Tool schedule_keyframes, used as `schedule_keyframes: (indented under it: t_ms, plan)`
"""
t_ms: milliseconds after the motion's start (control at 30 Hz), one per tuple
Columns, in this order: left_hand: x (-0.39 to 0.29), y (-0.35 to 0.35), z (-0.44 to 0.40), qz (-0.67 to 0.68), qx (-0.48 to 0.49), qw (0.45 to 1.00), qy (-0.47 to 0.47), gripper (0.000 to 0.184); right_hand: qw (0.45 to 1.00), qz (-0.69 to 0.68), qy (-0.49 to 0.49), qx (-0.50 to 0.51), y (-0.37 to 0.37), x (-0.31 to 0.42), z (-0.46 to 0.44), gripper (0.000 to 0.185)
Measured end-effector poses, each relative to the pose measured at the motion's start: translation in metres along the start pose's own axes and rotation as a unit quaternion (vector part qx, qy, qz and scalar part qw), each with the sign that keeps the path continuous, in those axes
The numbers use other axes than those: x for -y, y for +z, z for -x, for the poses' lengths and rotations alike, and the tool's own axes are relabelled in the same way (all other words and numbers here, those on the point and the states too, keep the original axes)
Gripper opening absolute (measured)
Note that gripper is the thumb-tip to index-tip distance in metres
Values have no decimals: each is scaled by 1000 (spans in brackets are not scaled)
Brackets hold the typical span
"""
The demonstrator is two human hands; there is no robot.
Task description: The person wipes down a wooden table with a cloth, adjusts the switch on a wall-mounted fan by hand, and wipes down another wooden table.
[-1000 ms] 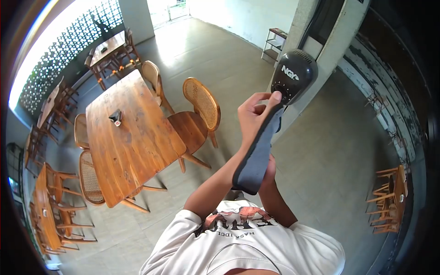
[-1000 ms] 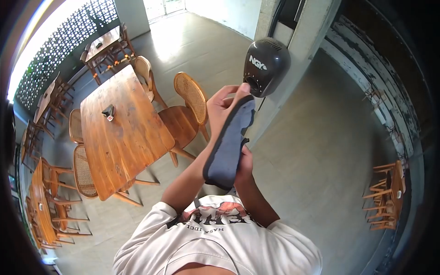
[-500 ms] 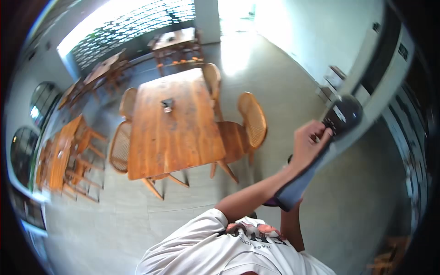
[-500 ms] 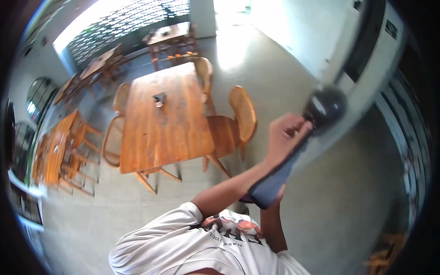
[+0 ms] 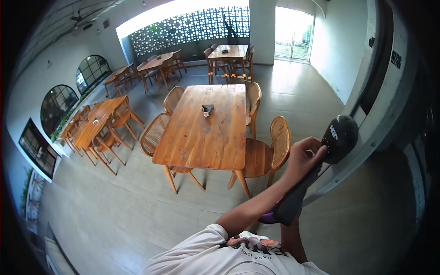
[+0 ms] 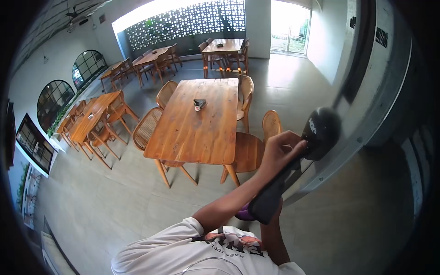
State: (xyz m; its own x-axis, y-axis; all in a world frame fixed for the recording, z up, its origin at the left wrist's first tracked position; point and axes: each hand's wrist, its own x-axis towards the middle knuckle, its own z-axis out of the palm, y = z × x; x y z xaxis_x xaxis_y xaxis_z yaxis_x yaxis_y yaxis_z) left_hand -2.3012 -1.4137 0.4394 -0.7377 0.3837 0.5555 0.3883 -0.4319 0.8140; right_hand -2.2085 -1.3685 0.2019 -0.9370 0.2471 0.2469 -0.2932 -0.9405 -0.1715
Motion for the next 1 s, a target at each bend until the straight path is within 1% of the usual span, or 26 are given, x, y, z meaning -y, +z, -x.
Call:
schedule_keyframes:
  t_ms: [33, 67, 100, 133, 167, 233, 267, 300, 367, 400, 467, 533, 567, 600, 667, 700, 767, 800, 833, 867, 900, 967, 1000]
  plan:
    - [-3, -1, -3, 15, 23, 999, -32, 19, 984, 53, 30, 167, 21, 0, -6, 47]
    - [-1, 1, -5, 23, 13, 1000, -17, 24, 984, 52, 32, 168, 37, -1, -6, 47]
    - [1, 0, -7, 23, 12, 1000, -17, 24, 990, 38, 28, 135, 54, -3, -4, 46]
    - [5, -3, -10, 25, 33, 999, -28, 24, 994, 23, 22, 103, 63, -4, -3, 45]
    - [7, -6, -13, 27, 55, 997, -40, 25, 994, 23, 21, 104, 65, -3, -1, 45]
    - [12, -4, -14, 27, 45, 998, -43, 28, 997, 1, 39, 63, 67, 1, 3, 46]
    - [16, -3, -14, 41, 36, 997, -57, 29, 997, 0, 38, 62, 71, 2, 6, 46]
    - [20, -2, -14, 56, 26, 996, -72, 30, 998, 25, 39, 46, 80, 5, 7, 47]
    - [31, -3, -12, 93, 3, 994, -53, 29, 998, 52, 28, 17, 85, 5, 8, 49]
    - [22, 0, -10, 89, -27, 994, -51, 30, 999, 40, 30, 23, 80, 3, 8, 51]
    - [13, 1, -7, 152, -43, 981, -112, 28, 999, 19, 27, 30, 73, 5, 9, 54]
    - [21, -6, -14, 209, -6, 937, -280, 26, 993, -58, 62, 83, 80, 9, 8, 56]
    - [30, -8, -16, 271, 5, 907, -322, 23, 996, -23, 29, 81, 85, 6, 12, 57]
    - [39, -3, -10, 275, 9, 905, -325, 23, 996, -19, 25, 78, 84, 8, 15, 57]
    - [51, 0, 4, 279, 18, 942, -185, 24, 993, -49, 27, 104, 81, 5, 11, 58]
    - [59, -14, -2, 204, 53, 952, -221, 22, 990, -54, 39, 120, 84, 3, 7, 58]
    - [82, -3, -15, 185, 11, 953, -238, 25, 1000, 26, 11, 12, 88, 1, 9, 55]
    - [72, -6, -14, 190, 8, 951, -246, 26, 999, 23, 15, 27, 84, -2, 6, 55]
    - [55, -3, -10, 197, 10, 946, -258, 29, 997, 74, -26, 27, 78, -3, 5, 52]
    - [21, -1, -7, 222, 11, 942, -251, 29, 989, 125, -71, 22, 74, -5, 4, 50]
    - [15, -1, -6, 223, 18, 942, -250, 29, 989, 126, -77, 24, 74, -7, 4, 50]
    - [10, -2, -4, 163, 36, 964, -207, 29, 986, 129, -106, 8, 73, -14, 1, 45]
    - [6, -1, -2, 161, 38, 964, -207, 29, 986, 127, -107, 8, 72, -17, 0, 45]
